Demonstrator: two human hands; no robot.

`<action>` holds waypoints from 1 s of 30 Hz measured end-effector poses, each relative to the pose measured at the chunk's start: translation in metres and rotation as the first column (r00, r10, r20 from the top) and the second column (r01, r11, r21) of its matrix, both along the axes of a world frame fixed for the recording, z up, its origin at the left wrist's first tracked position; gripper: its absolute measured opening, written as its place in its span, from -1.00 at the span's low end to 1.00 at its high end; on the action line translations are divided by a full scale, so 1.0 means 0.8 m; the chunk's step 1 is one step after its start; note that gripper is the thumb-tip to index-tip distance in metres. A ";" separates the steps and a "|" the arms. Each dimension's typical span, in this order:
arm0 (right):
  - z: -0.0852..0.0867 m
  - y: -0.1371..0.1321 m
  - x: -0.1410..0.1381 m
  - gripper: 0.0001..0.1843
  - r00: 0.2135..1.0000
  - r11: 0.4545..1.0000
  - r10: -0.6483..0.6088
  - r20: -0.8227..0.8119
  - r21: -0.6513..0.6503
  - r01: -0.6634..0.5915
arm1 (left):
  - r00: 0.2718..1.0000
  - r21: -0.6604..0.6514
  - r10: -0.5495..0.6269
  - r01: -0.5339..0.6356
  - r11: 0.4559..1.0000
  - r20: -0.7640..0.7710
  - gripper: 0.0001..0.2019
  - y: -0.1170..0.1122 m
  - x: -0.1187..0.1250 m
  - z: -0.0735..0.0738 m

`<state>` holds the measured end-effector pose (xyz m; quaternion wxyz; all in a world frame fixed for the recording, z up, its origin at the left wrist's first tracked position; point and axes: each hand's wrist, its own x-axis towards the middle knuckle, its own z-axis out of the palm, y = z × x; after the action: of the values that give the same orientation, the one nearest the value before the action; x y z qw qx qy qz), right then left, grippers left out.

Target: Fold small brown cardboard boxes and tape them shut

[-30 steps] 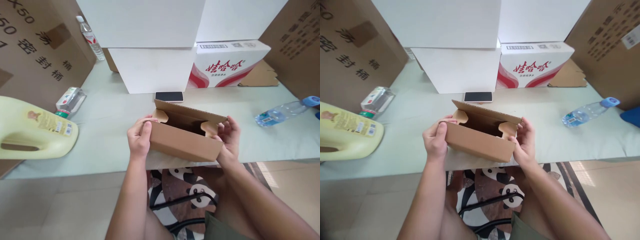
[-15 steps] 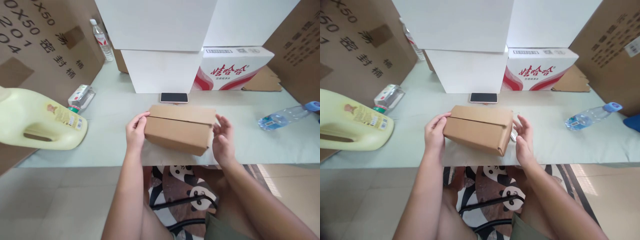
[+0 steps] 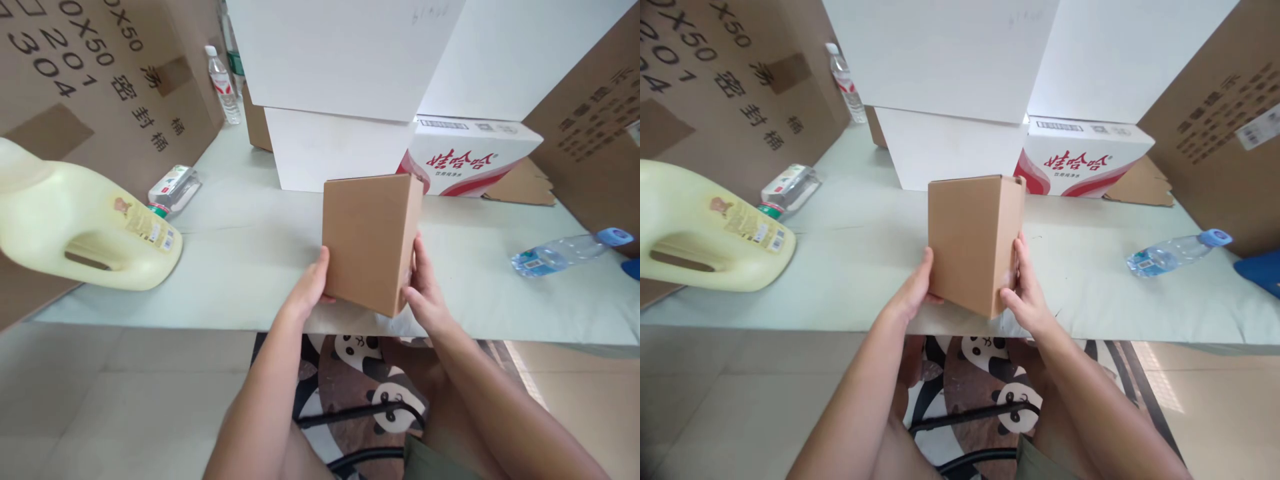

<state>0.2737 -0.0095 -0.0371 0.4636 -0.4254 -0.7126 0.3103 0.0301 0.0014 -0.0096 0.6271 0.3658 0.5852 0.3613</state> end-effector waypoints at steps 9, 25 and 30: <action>0.010 -0.001 0.018 -0.67 0.951 0.976 -0.138 -0.278 0.127 0.179 | 0.831 -0.204 -0.543 0.514 0.833 -0.122 -0.22 0.000 0.013 -0.002; 0.021 0.010 0.014 -0.58 0.979 0.981 -0.194 0.064 0.005 0.194 | 0.916 0.726 0.310 -0.029 0.687 -0.256 -0.63 0.019 -0.002 -0.002; 0.006 0.034 0.035 -0.45 0.671 0.869 -0.280 0.686 -0.115 0.481 | 0.915 0.731 0.319 -0.041 0.681 -0.246 -0.66 0.019 -0.003 -0.002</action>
<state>0.3017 0.0175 -0.0322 0.1755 -0.7086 -0.6694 0.1379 0.0278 0.0167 -0.0114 0.2809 0.5775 0.5358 0.5481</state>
